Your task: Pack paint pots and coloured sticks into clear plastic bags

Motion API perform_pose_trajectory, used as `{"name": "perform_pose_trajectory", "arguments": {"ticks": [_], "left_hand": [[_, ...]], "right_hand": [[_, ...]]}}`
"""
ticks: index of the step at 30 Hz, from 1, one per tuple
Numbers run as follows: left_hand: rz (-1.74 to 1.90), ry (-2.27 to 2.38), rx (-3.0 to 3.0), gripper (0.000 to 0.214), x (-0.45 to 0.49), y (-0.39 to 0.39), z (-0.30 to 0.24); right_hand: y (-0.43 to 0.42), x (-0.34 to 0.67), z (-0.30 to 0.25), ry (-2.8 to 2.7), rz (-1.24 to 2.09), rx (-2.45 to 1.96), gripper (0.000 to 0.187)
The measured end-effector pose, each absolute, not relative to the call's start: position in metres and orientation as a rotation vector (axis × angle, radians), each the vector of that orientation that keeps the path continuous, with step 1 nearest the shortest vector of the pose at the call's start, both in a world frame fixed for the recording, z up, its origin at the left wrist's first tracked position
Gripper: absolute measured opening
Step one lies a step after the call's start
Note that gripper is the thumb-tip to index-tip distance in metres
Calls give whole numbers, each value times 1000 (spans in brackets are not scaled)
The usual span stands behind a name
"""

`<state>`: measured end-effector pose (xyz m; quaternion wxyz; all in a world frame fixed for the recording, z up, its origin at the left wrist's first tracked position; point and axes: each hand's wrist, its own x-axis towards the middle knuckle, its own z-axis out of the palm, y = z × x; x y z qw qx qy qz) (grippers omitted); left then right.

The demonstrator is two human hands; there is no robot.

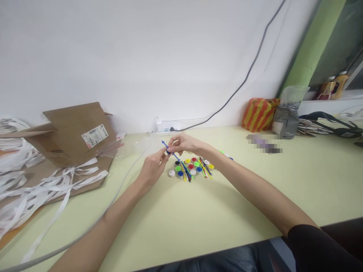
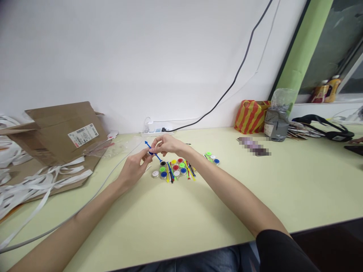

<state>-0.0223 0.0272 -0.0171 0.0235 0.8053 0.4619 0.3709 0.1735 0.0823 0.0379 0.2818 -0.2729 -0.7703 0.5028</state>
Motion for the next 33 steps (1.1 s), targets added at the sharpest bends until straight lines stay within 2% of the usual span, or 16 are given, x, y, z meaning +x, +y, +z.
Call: {"name": "perform_pose_trajectory", "arguments": {"ticks": [7,16,22,33], "left_hand": [[1301,1278,2222,17,-4,19,-15],[1321,1155,2178,19,-1,12,-9],[1348,1213,2200,25,-1,12,-12],[1341,1295,2542,21,-10,19,-15]], "right_hand": [[82,177,40,-2135,1304,-620,38],[89,182,42,-2201,1275,-603,37],[89,183,43,-2276,1229,-606,35],[83,187,56,-2426,1038,-772,27]]}}
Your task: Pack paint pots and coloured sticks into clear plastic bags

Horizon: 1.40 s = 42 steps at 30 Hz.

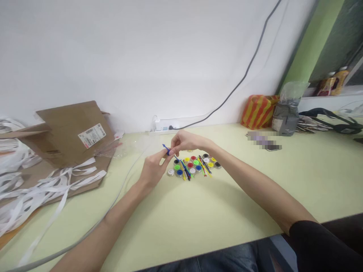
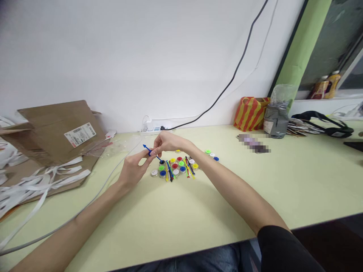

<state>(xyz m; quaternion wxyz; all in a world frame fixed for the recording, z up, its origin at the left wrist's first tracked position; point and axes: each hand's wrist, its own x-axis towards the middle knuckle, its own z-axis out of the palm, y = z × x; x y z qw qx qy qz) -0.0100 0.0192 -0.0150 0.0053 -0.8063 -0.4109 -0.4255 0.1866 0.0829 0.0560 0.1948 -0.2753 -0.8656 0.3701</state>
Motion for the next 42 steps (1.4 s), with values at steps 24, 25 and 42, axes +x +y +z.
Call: {"name": "perform_pose_trajectory", "arguments": {"ticks": [24,25,42], "left_hand": [[-1163,-1356,-2415,16,-11,21,-17],[-1169,-1371,-2402,18,-11,22,-18],[-1454,-1410,-2438,16,-16,27,-22]], "right_hand": [[60,177,74,-2644,665,-858,15],[61,178,73,-2641,657,-845,13],[62,174,67,-2480,548,-699,2]]}}
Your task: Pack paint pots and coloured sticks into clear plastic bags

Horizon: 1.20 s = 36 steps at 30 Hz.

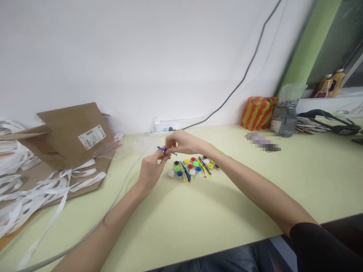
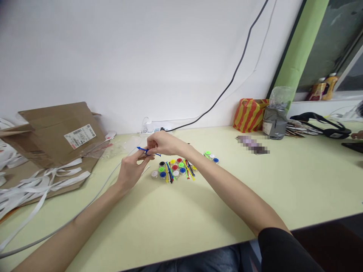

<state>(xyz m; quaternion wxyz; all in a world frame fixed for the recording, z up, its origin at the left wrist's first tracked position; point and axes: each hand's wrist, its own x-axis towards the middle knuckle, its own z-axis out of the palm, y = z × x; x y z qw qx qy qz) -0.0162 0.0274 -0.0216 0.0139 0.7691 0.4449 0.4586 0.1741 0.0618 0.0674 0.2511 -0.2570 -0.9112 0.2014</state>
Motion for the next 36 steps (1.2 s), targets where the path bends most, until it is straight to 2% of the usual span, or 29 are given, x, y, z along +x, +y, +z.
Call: {"name": "perform_pose_trajectory", "arguments": {"ticks": [2,5,7,11,16,22,27,31,36], "left_hand": [[1438,1378,2389,29,-13,25,-20],[1411,1390,2393,64,-10,22,-18],[1364,1447,2437,71,-10,21,-17],[1129,1665,2687,53,-19,26,-13],[786,1771,2961,37,-33,35,-8],[617,1869,2991,34,-36,37,-7],[290,1781,2948,36,-46,37,-1],[255,1751,2837,23,-52,36,3],[237,1723,2725,36,-52,31,0]], "right_hand": [[61,175,70,-2465,497,-683,4],[66,183,74,-2438,303,-765,7],[73,192,74,-2450,145,-938,6],[91,203,61,-2640,72,-1276,5],[104,199,30,-2787,35,-1402,10],[113,202,15,-2760,28,-1492,15],[119,208,11,-2723,5,-1529,17],[114,206,12,-2710,-10,-1489,20],[96,188,27,-2752,85,-1262,14]]}}
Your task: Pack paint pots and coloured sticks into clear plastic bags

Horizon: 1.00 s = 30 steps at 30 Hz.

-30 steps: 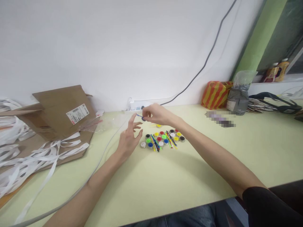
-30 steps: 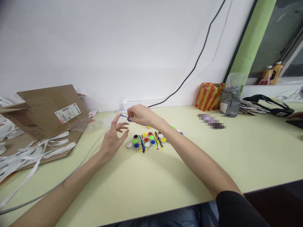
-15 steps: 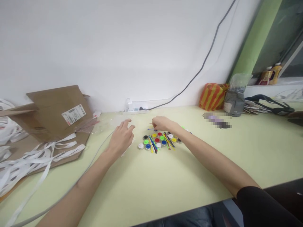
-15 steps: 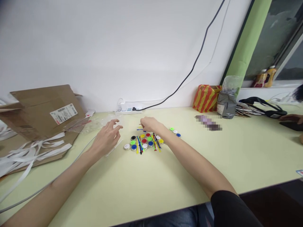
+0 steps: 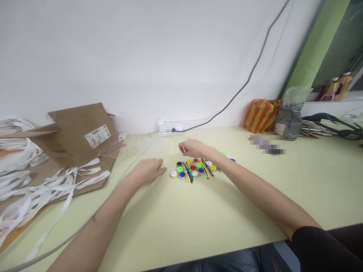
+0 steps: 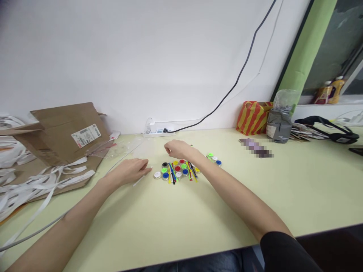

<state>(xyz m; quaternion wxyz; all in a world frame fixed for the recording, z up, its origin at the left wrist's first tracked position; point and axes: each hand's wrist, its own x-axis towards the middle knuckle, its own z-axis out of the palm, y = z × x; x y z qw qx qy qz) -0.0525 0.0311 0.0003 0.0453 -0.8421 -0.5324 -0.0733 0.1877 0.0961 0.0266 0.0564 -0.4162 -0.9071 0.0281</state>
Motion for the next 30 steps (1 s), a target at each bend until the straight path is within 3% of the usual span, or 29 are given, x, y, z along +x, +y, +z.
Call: {"name": "perform_pose_trajectory", "arguments": {"ticks": [7,12,15,19,25,30], "left_hand": [[-145,-1645,-2572,29,-49,31,-2],[-267,-1668,-2426,27,-46,31,3],[-600,-1685,-2444,38,-40,32,-1],[-1429,-1712,-2774,58,-27,33,-11],[-2216,-1671,-2857,40,-14,33,-12],[-2496,-1808,-2477,33,-23,41,-14]], "right_hand": [[63,158,35,-2898,561,-870,8],[47,144,36,-2964,503,-882,3],[46,145,43,-2878,385,-844,7],[55,154,51,-2701,284,-803,15],[72,159,45,-2514,235,-811,13],[68,151,35,-2277,333,-770,15]]}}
